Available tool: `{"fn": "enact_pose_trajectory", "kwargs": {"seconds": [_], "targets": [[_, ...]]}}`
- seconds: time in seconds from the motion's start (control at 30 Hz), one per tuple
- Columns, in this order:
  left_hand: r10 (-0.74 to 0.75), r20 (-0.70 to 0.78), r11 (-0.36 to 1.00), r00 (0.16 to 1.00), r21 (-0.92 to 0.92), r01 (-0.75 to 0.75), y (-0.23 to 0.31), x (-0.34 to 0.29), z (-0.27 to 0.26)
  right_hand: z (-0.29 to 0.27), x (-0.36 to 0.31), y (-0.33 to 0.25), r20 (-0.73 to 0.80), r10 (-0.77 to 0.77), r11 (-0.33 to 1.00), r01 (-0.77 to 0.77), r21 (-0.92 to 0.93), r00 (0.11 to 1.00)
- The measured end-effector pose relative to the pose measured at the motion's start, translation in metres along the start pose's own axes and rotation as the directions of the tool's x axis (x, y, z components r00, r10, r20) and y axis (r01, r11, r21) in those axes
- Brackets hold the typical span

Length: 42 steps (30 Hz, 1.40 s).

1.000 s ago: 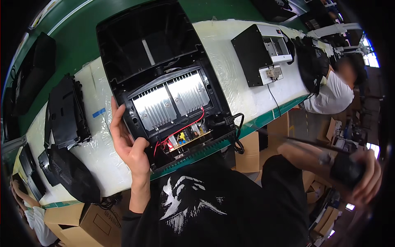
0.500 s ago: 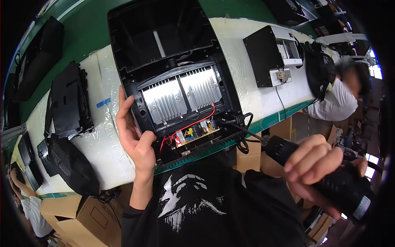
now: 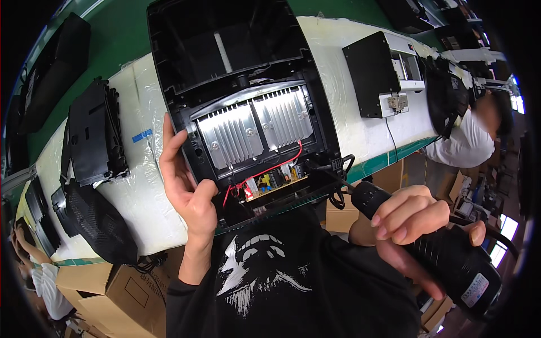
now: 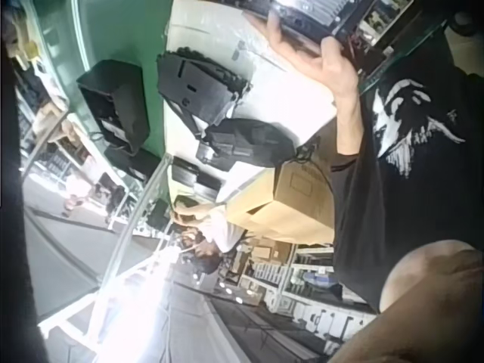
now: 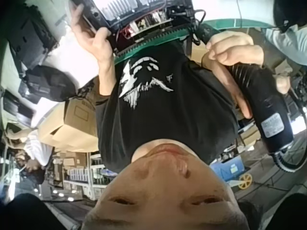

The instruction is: Assembling the outer housing and internal components of an electronic appliance on a factory production line.

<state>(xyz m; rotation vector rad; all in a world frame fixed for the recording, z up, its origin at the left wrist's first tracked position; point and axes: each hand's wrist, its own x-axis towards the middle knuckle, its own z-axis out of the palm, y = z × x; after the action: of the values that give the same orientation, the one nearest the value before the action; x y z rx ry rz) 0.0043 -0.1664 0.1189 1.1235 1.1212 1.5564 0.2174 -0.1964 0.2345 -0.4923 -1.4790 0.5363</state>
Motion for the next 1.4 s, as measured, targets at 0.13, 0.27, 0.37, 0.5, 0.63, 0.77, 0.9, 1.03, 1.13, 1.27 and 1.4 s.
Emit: {"fn": "enact_pose_trajectory", "kwargs": {"seconds": [0.13, 0.27, 0.37, 0.5, 0.63, 0.77, 0.9, 1.03, 1.13, 1.27, 1.4], "targets": [[0.015, 0.016, 0.999, 1.000, 0.028, -0.015, 0.002, -0.001, -0.003, -0.004, -0.002, 0.009, -0.026, 0.010, 0.998, -0.009, 0.058, 1.000], [-0.011, 0.034, 0.999, 0.999, 0.036, 0.010, 0.004, 0.001, -0.001, -0.005, 0.000, 0.008, -0.044, 0.047, 0.997, -0.044, 0.056, 0.998], [-0.016, 0.022, 0.999, 1.000, 0.029, 0.015, 0.004, 0.001, 0.001, -0.004, -0.001, 0.014, -0.066, 0.038, 0.997, -0.034, 0.065, 0.997], [-0.025, 0.021, 0.998, 0.999, 0.056, 0.024, 0.005, 0.000, 0.000, -0.003, 0.000, 0.015, -0.049, 0.043, 0.998, -0.041, 0.055, 0.998], [-0.018, 0.019, 0.999, 1.000, 0.034, 0.017, 0.005, 0.001, 0.000, -0.002, 0.002, 0.017, -0.050, 0.055, 0.994, -0.050, 0.093, 0.997], [-0.015, 0.024, 0.999, 1.000, 0.042, 0.014, 0.006, 0.000, -0.001, -0.011, 0.007, 0.013, 0.151, 0.083, 0.987, -0.102, 0.122, 0.985], [-0.026, -0.003, 0.999, 1.000, 0.021, 0.026, 0.003, -0.001, 0.003, -0.024, 0.021, -0.001, 0.183, 0.102, 0.981, -0.129, 0.146, 0.978], [-0.013, -0.004, 1.000, 1.000, -0.009, 0.013, 0.005, -0.001, 0.006, -0.063, 0.037, -0.051, 0.041, -0.012, 0.978, 0.003, 0.208, 0.999], [-0.040, -0.010, 0.999, 0.999, 0.003, 0.040, 0.006, -0.001, -0.004, -0.092, 0.053, -0.072, -0.103, -0.103, 0.936, 0.132, 0.327, 0.989], [-0.064, -0.016, 0.998, 0.998, 0.001, 0.064, 0.008, -0.002, 0.003, -0.163, 0.038, -0.086, -0.202, -0.335, 0.884, 0.233, -0.405, 0.920], [-0.078, -0.017, 0.997, 0.997, -0.022, 0.078, 0.007, -0.001, 0.004, -0.183, 0.031, -0.045, -0.464, -0.436, 0.805, 0.104, -0.584, 0.771]]}}
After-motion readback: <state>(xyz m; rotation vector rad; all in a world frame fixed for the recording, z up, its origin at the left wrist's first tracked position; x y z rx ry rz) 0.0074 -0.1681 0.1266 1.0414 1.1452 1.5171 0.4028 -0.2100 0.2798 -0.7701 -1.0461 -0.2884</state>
